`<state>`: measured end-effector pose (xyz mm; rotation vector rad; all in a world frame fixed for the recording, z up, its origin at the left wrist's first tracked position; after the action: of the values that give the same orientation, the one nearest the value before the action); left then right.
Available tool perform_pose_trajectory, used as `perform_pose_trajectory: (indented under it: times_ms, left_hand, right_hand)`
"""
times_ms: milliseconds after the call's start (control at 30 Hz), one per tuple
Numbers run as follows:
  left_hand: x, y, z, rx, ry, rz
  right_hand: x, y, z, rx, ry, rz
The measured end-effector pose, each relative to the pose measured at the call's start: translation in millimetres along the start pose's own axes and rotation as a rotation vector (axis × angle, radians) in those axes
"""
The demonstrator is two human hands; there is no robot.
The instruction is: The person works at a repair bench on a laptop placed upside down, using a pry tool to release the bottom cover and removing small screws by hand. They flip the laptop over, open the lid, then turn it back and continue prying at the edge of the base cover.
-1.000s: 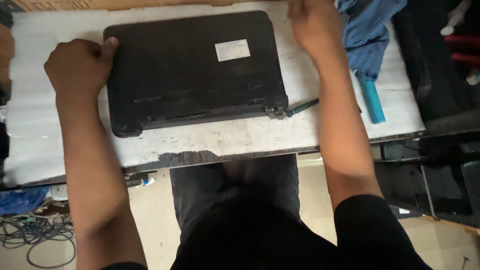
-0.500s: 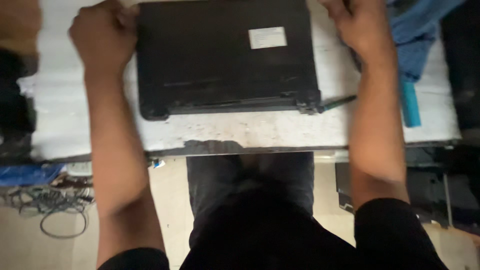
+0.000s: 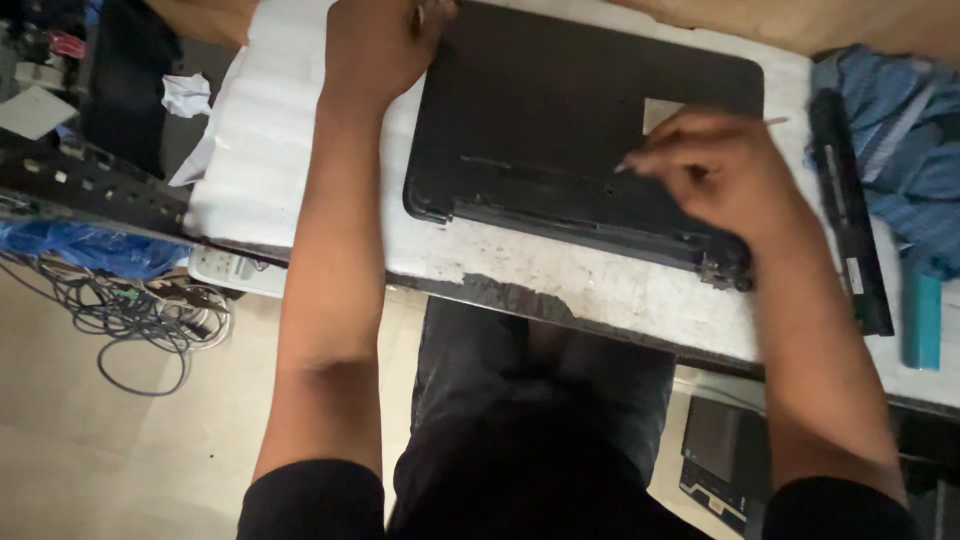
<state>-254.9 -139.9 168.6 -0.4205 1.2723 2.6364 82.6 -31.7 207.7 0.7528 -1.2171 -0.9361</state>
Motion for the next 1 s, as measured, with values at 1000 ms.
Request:
perform_pose_trajectory:
  times_ms: [1000]
  left_hand:
    - [-25,-6,5,0.193,-0.01,0.293]
  right_hand:
    - [23,17,-142,-0.168,-0.352,-0.659]
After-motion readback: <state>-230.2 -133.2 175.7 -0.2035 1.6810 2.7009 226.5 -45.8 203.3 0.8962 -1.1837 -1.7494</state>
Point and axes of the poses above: each hand's wrist, its own z-axis towards the middle knuckle, its own y-axis out of the back of the hand, x = y × z, the point moved 6 cm from there along z, towards the middle knuckle, and after that the axes turned 13 degrees about x, right-handed, at the moved point
